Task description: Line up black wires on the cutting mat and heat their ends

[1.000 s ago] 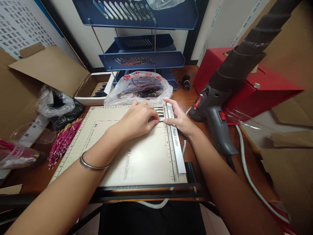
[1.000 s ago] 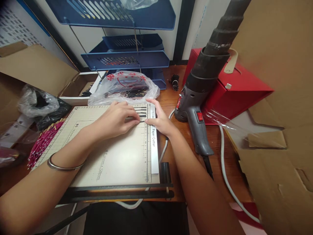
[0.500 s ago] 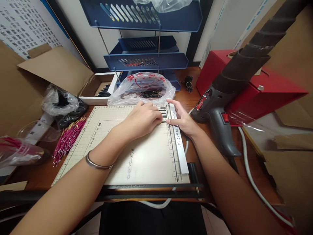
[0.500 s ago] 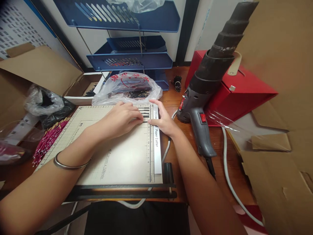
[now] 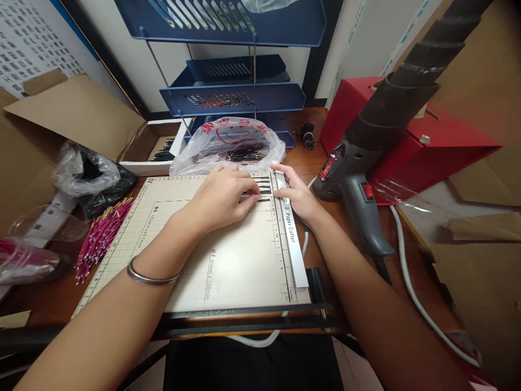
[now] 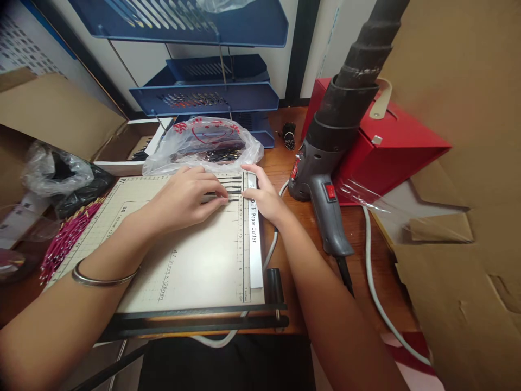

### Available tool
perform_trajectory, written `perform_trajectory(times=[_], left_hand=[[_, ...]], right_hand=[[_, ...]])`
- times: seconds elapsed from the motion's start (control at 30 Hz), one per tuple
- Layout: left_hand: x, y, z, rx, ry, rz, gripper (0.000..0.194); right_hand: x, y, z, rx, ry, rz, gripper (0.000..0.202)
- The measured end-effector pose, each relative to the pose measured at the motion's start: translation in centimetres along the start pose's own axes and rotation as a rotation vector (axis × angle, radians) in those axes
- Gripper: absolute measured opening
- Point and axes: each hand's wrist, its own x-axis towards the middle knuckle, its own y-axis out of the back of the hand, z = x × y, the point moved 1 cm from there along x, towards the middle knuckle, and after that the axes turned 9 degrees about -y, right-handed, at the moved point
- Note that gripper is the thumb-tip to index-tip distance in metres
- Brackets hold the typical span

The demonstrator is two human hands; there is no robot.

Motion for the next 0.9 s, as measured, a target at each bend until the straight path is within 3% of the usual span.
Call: perform_trajectory(times=[0.17, 0.9], left_hand=[[0.2, 0.0, -0.6, 0.038, 0.058, 0.076, 0.021], [0.3, -0.4, -1.2, -0.012, 0.034, 0.013, 0.025]], right_hand=[[0.1, -0.1, 0.1, -0.016, -0.001, 0.033, 0.071], [-0.3, 0.1, -0.1, -0.008, -0.006, -0.010, 0.073]])
